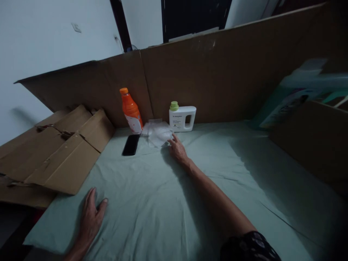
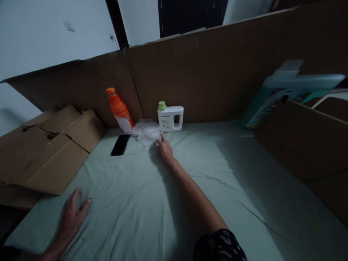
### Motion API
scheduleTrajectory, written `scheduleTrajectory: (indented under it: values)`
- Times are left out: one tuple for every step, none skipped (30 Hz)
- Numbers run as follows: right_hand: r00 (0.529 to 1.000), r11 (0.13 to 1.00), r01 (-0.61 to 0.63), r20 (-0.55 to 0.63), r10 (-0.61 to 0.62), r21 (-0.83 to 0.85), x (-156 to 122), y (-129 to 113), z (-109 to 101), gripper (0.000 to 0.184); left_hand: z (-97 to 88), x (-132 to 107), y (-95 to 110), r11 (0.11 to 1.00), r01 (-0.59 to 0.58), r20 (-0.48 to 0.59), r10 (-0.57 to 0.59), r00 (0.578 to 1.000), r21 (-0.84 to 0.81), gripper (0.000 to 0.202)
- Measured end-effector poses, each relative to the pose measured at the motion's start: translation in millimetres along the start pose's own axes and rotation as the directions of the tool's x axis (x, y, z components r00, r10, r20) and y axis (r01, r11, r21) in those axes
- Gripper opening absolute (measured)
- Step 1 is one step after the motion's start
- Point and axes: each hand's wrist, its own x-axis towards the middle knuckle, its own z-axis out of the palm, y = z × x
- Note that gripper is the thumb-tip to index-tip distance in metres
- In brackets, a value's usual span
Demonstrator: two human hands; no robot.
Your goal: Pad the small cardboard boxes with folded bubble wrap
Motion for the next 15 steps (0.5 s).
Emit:
scheduleTrajectory:
  values:
    - [1.000,1.000,0.009,-0.017,-0.008,0.004,-3.5,-0.6,-0.1,0.041,0.2,-0.1,-0.9,1.000,0.001,0.003,-0.001,1.000,0.021,0.076]
    - [0.999,1.000,0.029,-0.032,-0.028,0.008,-6.9,-2.3,-0.2,0.037,0.1,-0.2,-1.3,0.999,0.002,0.005,-0.002,1.000,0.043,0.075]
    - [0.997,0.998,0.063,-0.040,-0.062,0.011,-10.0,-5.1,0.0,0.033,-0.2,-0.2,-1.1,0.998,0.002,0.006,-0.003,1.000,0.067,0.075]
    - [0.993,0.994,0.110,-0.039,-0.109,0.016,-12.8,-8.5,0.6,0.030,-0.8,-0.3,-0.4,0.996,0.002,0.008,-0.003,1.000,0.090,0.075]
    - [0.986,0.986,0.163,-0.031,-0.162,0.023,-15.0,-12.3,1.9,0.027,-1.4,-0.3,0.6,0.994,0.003,0.012,-0.004,1.000,0.112,0.075]
    - [0.977,0.977,0.212,-0.019,-0.211,0.029,-16.7,-15.9,3.8,0.025,-2.2,-0.3,1.6,0.991,0.003,0.023,-0.007,1.000,0.133,0.075]
    - [0.969,0.969,0.246,-0.008,-0.246,0.034,-17.7,-19.2,6.1,0.026,-2.8,-0.5,2.5,0.988,0.006,0.032,-0.011,0.999,0.154,0.076]
    - [0.965,0.964,0.263,-0.001,-0.263,0.036,-18.2,-21.8,8.6,0.029,-3.3,-0.7,3.2,0.985,0.007,0.041,-0.014,0.999,0.172,0.076]
    - [0.964,0.964,0.264,0.001,-0.264,0.037,-18.1,-23.6,10.8,0.033,-3.6,-1.0,3.6,0.983,0.007,0.047,-0.016,0.999,0.186,0.076]
    - [0.967,0.966,0.255,-0.002,-0.255,0.036,-17.7,-24.6,12.5,0.039,-3.8,-1.4,3.8,0.980,0.006,0.053,-0.017,0.998,0.196,0.075]
    - [0.970,0.969,0.243,-0.006,-0.243,0.035,-17.1,-24.9,13.6,0.045,-3.8,-1.8,4.0,0.979,0.006,0.058,-0.019,0.998,0.205,0.073]
    - [0.972,0.972,0.233,-0.009,-0.233,0.033,-16.5,-24.7,13.9,0.049,-3.9,-2.2,4.2,0.977,0.008,0.061,-0.022,0.998,0.211,0.071]
    - [0.973,0.972,0.231,-0.016,-0.231,0.034,-16.1,-24.3,13.5,0.052,-3.9,-2.6,4.7,0.976,0.013,0.066,-0.028,0.997,0.216,0.069]
    - [0.971,0.971,0.236,-0.029,-0.235,0.042,-16.0,-23.8,12.7,0.053,-4.0,-2.9,5.5,0.976,0.019,0.072,-0.035,0.997,0.218,0.067]
    - [0.968,0.967,0.249,-0.051,-0.246,0.058,-16.0,-23.6,11.6,0.054,-4.2,-3.0,6.6,0.975,0.026,0.075,-0.044,0.996,0.221,0.066]
